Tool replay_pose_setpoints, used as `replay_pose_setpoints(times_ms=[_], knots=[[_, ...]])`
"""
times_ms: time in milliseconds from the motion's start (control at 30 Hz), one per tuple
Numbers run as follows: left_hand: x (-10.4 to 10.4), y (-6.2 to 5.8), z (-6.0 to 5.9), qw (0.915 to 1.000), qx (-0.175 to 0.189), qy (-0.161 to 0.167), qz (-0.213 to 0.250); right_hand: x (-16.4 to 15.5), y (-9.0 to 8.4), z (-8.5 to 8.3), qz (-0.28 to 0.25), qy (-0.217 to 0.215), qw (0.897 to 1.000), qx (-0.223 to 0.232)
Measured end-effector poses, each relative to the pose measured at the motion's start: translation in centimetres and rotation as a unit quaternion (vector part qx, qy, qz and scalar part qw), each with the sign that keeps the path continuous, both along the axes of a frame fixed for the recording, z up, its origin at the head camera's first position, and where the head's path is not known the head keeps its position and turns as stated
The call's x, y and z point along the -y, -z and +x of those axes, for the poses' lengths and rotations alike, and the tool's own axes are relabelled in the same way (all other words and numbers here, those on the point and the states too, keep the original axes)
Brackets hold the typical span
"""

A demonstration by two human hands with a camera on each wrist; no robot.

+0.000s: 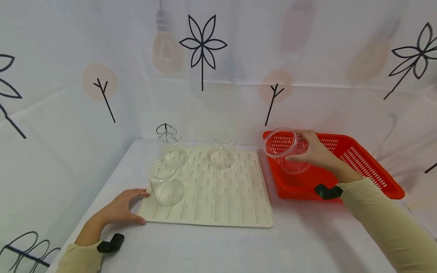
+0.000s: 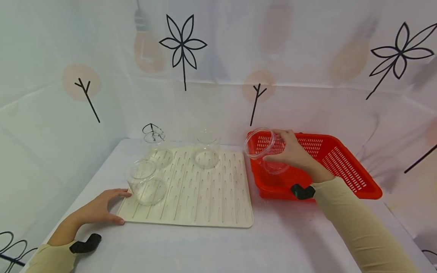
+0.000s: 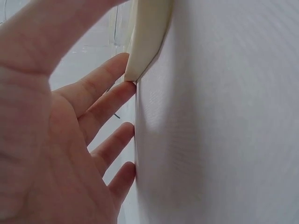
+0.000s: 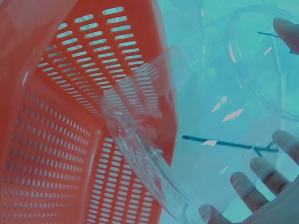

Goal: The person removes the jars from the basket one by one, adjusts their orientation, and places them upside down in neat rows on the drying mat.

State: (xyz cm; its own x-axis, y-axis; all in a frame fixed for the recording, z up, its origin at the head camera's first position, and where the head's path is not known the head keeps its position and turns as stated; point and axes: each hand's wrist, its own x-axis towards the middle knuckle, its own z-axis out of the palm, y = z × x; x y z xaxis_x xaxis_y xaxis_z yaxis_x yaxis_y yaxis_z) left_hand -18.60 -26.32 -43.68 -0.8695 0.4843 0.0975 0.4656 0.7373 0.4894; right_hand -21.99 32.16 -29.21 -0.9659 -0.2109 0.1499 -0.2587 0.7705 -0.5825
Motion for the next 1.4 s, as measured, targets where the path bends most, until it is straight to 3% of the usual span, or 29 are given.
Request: replay_pose_setpoints(times_ms=[267, 533, 833, 967, 1233, 1400], knots=[[0.0, -0.6, 0.0, 0.9992, 0.037, -0.007, 0.014, 0.8, -0.4, 0.0, 0.023, 0.001, 1.0, -0.015], [-0.6, -2.2, 0.3, 0.9954, 0.05, -0.055, 0.061, 1.6, -0.8, 0.2, 0.028, -0.002, 0.999, -0.024], [-2.3, -4.7, 0.3, 0.9899, -0.003, -0.047, 0.134, 2.5, -1.1, 0.1, 0.04, -0.001, 0.998, -0.047], [-2.9, -5.7, 0.2, 0.9883, -0.03, -0.042, 0.144, 2.9, -1.3, 0.1, 0.044, -0.003, 0.998, -0.055], [-4.7, -7.6, 0.5, 0.9839, -0.046, -0.041, 0.167, 3.7, -1.9, 0.1, 0.057, -0.008, 0.996, -0.062], [-5.8, -8.4, 0.3, 0.9815, -0.077, -0.049, 0.168, 4.5, -2.0, -0.1, 0.063, -0.02, 0.994, -0.091]])
